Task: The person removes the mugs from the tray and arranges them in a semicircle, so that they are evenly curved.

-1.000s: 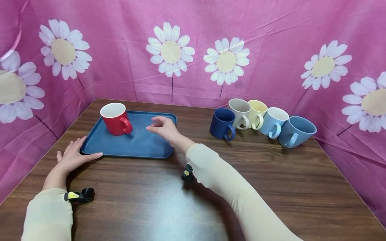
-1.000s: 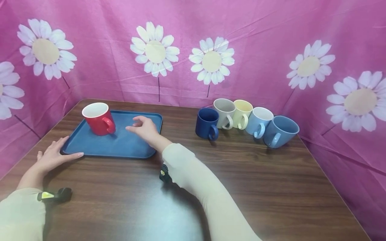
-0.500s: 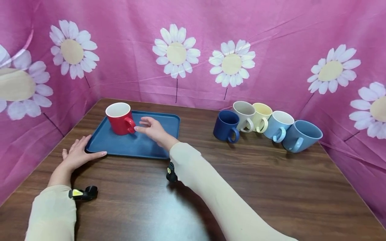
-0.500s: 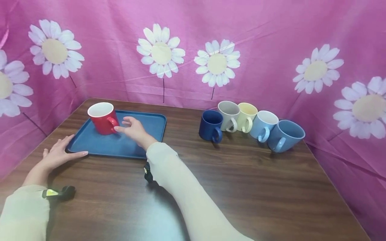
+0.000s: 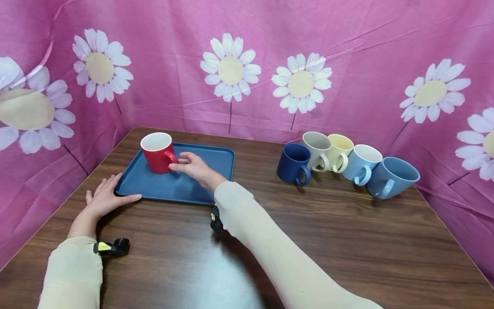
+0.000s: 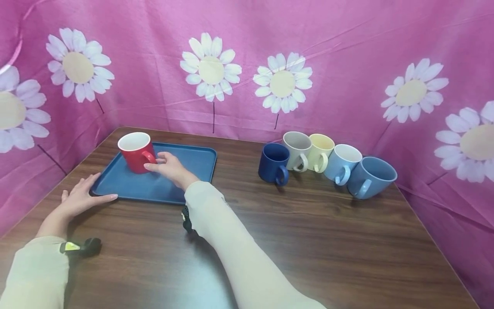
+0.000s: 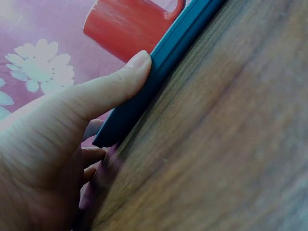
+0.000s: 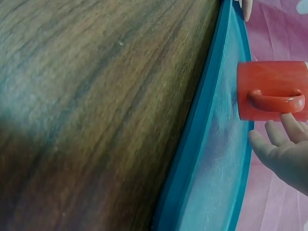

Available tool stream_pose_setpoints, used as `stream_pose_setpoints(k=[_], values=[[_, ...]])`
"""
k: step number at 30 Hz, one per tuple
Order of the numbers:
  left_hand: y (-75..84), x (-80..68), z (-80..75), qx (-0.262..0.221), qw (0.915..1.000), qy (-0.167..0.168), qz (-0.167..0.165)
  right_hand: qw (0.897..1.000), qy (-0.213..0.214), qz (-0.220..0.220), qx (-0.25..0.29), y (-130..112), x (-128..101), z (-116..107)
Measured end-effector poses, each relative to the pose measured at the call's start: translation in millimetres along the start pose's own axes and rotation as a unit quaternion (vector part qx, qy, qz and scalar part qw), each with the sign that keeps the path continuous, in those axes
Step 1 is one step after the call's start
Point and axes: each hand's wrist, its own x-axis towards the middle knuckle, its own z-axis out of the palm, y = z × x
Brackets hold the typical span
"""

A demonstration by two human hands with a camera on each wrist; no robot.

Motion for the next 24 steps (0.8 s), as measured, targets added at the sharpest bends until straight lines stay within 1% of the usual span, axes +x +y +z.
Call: stream_pose_setpoints(k=[5,9,12,15,19,24], values=[[2.0,1.8,1.5,0.005,1.0000,0.000,-0.003,1.000,-0.009,0.002,0.017,0,4,-1],[2.3,3.0,1.6,0.005,1.0000,0.000,-0.001,0.998,-0.021,0.018,0.061,-5,6,2],[2.0,3.1,1.1,0.001,1.0000,0.000,0.002,0.996,-0.019,0.031,0.087,-9,6,4],[1.7,2.8,0.7,-0.002,1.0000,0.001,0.003,0.995,-0.012,0.037,0.089,-10,4,5],[1.2,1.7,-0.1,0.000,1.0000,0.001,0.003,0.996,0.019,0.045,0.080,-8,0,8],[0.5,0.1,-1.1,0.001,1.0000,-0.001,0.002,0.991,0.085,0.062,0.078,-5,-5,11]])
